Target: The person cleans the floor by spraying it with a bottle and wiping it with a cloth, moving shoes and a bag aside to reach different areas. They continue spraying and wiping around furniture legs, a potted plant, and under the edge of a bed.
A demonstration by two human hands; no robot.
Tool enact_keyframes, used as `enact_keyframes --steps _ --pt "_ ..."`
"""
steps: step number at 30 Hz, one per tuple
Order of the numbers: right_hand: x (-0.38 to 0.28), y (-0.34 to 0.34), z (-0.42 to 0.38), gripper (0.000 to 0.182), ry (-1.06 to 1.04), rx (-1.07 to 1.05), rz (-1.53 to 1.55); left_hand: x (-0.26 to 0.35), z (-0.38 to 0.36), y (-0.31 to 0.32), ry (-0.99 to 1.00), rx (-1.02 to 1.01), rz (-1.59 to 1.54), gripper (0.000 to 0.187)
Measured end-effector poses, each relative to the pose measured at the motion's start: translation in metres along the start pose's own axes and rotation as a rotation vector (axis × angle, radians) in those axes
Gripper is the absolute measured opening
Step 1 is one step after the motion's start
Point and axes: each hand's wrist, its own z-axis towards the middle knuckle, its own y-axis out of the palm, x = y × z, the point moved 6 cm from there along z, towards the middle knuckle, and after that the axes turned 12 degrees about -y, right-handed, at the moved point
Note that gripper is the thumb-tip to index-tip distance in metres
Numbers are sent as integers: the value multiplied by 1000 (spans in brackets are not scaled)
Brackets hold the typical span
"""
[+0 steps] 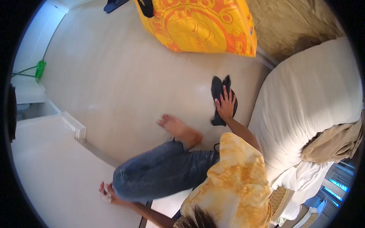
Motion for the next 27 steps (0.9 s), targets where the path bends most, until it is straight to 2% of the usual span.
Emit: enact_keyframes --steps 1,2,4,8,12,21,27 --pt "-11 0 -9 55 -55 -21 25 14 -8 6 38 -37 91 21" --pt "-19 3 -25 55 -17 -30 31 27 -13 11 77 -71 182 20" --pt "-34 4 -56 56 74 -36 36 27 -18 5 42 6 154 19" --pt "-40 -6 -55 55 66 -1 25 12 -29 16 -153 59 -115 18" --pt "-40 -8 -49 54 56 9 5 -4 -42 15 -176 -7 -62 18" --pt "-30 2 -39 55 61 -66 73 -77 -92 44 -258 -471 79 18" --pt "-28 10 -36 55 44 -95 47 -104 -110 65 -298 -637 123 19"
